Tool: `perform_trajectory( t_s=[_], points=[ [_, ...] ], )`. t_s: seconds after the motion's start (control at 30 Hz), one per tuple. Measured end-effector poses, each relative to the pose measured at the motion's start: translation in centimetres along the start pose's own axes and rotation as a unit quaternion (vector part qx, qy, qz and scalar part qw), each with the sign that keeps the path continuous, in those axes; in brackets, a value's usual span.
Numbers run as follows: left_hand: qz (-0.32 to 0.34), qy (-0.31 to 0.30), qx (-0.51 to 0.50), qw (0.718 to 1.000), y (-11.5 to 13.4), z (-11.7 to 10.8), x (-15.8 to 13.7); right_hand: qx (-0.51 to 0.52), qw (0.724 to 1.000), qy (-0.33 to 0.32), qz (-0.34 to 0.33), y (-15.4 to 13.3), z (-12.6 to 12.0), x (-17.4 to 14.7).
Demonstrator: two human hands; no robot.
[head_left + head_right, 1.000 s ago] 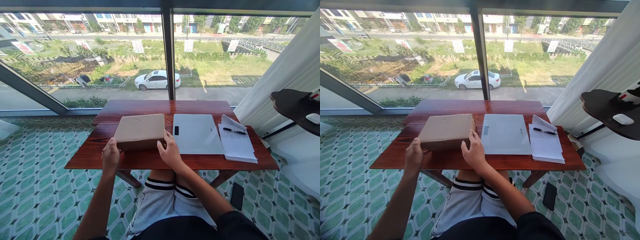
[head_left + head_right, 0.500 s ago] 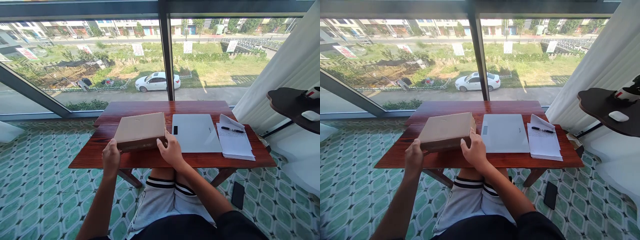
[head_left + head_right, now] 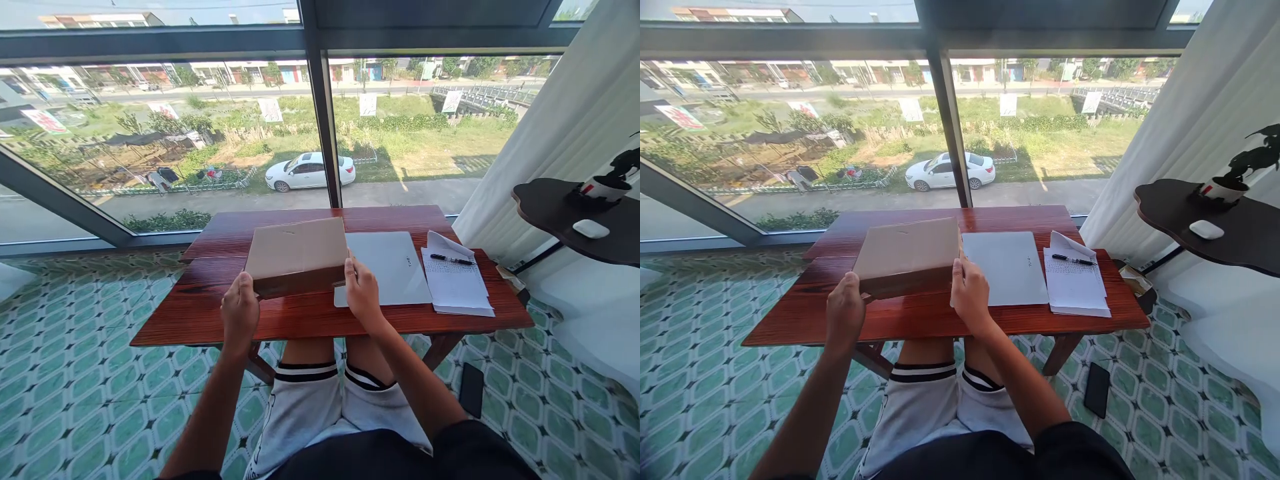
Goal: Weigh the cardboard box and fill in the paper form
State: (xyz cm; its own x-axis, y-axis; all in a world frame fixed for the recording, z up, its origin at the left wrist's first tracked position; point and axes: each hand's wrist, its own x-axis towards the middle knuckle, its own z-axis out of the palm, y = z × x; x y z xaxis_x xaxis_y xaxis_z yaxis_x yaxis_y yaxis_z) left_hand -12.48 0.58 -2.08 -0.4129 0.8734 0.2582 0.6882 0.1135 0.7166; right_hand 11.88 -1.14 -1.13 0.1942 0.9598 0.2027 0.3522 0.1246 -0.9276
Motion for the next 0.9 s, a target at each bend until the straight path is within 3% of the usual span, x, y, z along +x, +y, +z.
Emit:
perform_trajectory(
  t_s=[0.3,0.57,0.9],
  points=[
    [0.004,-0.072,-0.045,0.996,4.3,2.6,-2.0,-0.008,0.996,0.09,0.01,1.5,-4.2,0.6],
    [0.035,-0.105,-0.011,0.994,7.2,4.4,-2.8,-0.047,0.993,0.094,0.044,2.0,-7.9,1.1],
    [0.101,-0.16,0.005,0.982,10.5,7.1,-4.0,0.032,0.987,0.148,0.046,5.4,-12.7,3.2]
  ],
)
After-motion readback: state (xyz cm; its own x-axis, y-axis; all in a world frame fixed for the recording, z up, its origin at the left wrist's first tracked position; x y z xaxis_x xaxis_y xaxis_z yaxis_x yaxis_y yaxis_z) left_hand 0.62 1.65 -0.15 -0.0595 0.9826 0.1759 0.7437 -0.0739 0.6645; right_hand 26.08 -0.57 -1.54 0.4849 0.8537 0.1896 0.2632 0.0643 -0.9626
